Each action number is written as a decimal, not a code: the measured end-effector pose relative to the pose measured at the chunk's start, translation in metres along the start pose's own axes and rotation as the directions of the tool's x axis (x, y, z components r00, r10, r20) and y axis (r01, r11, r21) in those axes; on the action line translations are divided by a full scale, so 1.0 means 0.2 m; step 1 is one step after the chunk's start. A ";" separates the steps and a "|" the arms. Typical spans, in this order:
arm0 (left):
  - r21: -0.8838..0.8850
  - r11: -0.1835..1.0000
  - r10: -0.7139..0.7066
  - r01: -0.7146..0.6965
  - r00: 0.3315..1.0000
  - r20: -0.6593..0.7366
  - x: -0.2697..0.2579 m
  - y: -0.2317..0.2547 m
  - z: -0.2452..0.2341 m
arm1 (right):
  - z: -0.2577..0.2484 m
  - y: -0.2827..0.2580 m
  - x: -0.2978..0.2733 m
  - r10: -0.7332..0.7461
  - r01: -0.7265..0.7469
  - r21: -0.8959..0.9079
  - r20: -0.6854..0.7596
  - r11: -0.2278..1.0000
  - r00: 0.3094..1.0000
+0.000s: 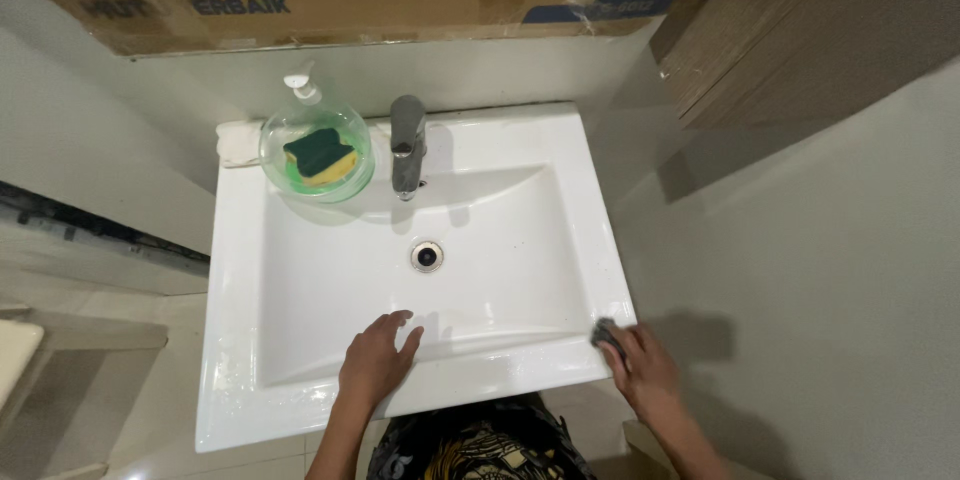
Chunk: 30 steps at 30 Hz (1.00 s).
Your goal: The person cleans the edges and basin of a bathroom sink using a steel wool pad with soap.
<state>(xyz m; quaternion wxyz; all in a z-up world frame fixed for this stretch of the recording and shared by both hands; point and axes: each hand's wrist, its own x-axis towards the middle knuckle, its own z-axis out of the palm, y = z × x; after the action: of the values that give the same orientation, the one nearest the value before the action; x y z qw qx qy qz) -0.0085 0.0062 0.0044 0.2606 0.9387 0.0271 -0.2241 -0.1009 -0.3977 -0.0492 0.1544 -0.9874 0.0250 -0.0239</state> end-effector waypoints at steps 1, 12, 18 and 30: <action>0.001 1.000 0.003 -0.003 1.000 0.003 0.00 0.01 0.00 | -0.03 0.03 -0.06 0.096 -0.096 0.030 0.015 0.995 0.995; 0.007 0.996 0.090 -0.090 0.990 -0.107 0.00 0.00 0.02 | 0.13 0.00 -0.08 -0.034 0.036 0.006 -0.233 0.999 0.972; -0.007 1.000 -0.024 0.024 1.000 0.011 0.01 0.01 0.01 | 0.04 0.11 -0.03 0.001 -0.018 -0.057 -0.286 0.998 0.958; 0.016 0.998 -0.053 0.053 0.997 0.051 0.00 0.03 0.00 | 0.11 0.10 -0.07 -0.040 0.004 -0.110 -0.332 0.994 0.942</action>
<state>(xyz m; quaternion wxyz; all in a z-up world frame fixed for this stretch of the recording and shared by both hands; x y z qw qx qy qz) -0.0077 0.0014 0.0080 0.2484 0.9334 0.0436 -0.2552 -0.1138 -0.4100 -0.0768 0.0939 -0.9762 0.0411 -0.1913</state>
